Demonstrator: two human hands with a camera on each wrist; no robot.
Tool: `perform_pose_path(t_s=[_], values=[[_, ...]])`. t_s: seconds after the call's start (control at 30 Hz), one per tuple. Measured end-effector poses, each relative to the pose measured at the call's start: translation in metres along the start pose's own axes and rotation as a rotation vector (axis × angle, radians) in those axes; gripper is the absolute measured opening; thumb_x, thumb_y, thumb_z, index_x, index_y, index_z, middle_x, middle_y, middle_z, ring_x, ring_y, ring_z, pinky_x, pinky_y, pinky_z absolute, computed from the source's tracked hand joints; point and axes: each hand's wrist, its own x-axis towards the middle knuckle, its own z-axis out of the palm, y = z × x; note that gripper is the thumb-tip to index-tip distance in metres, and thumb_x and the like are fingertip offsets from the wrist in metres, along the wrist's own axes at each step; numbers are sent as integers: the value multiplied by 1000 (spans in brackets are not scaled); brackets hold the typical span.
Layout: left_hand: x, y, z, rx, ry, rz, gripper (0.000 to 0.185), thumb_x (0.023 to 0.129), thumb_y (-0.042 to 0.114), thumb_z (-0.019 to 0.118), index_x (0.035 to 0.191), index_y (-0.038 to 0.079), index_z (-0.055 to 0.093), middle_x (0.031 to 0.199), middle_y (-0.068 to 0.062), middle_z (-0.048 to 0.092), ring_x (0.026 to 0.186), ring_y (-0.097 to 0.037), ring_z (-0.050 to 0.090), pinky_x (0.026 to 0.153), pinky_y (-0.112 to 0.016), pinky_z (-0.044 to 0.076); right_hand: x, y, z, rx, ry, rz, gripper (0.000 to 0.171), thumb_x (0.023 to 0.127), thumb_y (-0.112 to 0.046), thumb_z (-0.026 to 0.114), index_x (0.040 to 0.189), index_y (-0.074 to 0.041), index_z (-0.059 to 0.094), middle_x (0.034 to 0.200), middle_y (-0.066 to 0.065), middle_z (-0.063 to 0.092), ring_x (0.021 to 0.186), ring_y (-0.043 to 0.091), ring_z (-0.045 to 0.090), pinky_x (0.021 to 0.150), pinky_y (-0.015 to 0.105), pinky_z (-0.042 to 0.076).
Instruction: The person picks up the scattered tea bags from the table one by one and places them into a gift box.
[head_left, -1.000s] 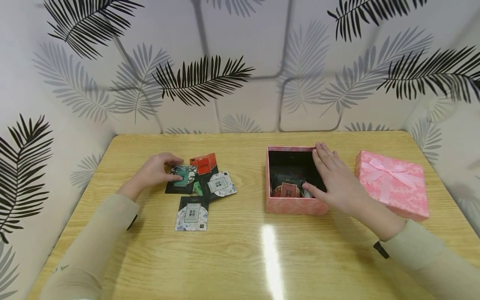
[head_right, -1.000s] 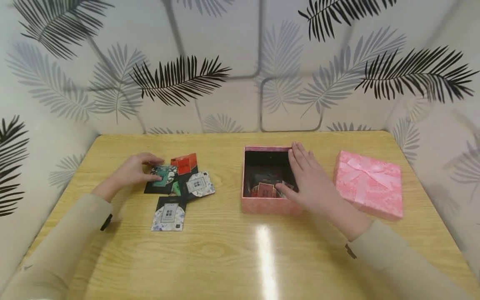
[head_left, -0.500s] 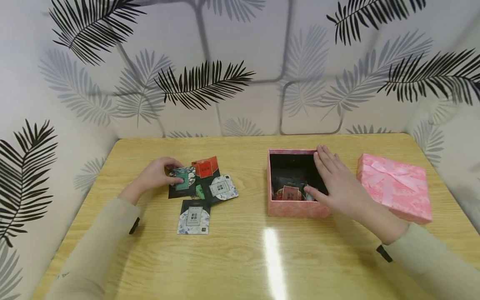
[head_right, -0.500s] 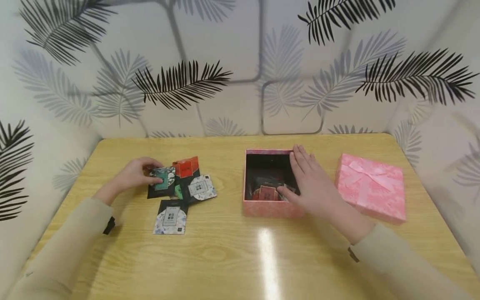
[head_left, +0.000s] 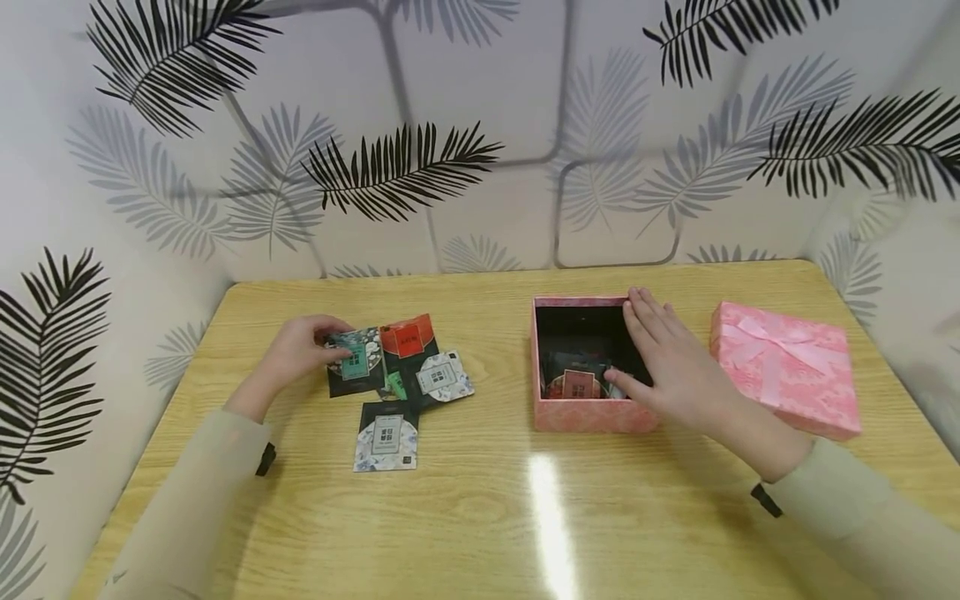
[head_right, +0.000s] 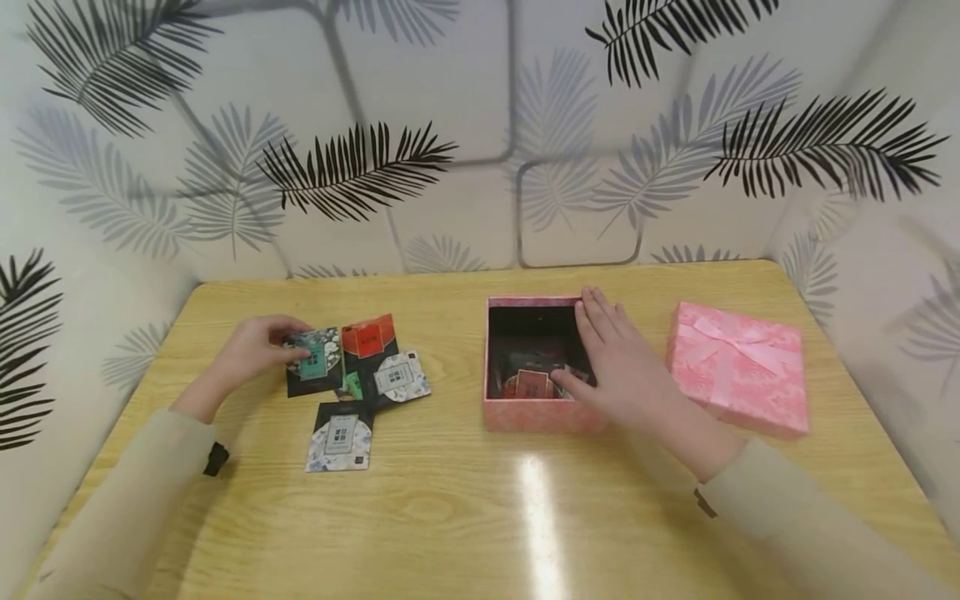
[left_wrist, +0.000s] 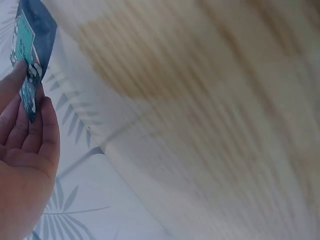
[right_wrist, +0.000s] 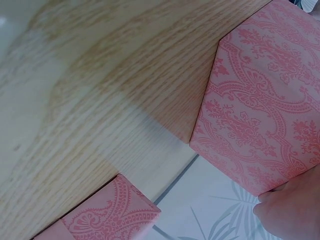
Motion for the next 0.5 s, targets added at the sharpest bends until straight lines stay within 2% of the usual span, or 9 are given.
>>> perform_pose_path(t_s=[0.23,0.5], values=[[-9,7,-3,-1,48,-7,24,98,5,75,120,-4,77,117,-27,77,102,-40,73,89,-52,62,-1,0,1,-2,-7,4,97,107,-56,55,167,7,12,178,25,4,166,42,4,136,56,7],[-18,24,-14,-6,119,2,19,104,4,68,117,-4,79,116,-27,77,100,-40,75,80,-35,59,0,-1,-2,1,-7,7,97,107,-56,54,167,7,12,178,24,3,167,41,3,136,55,7]])
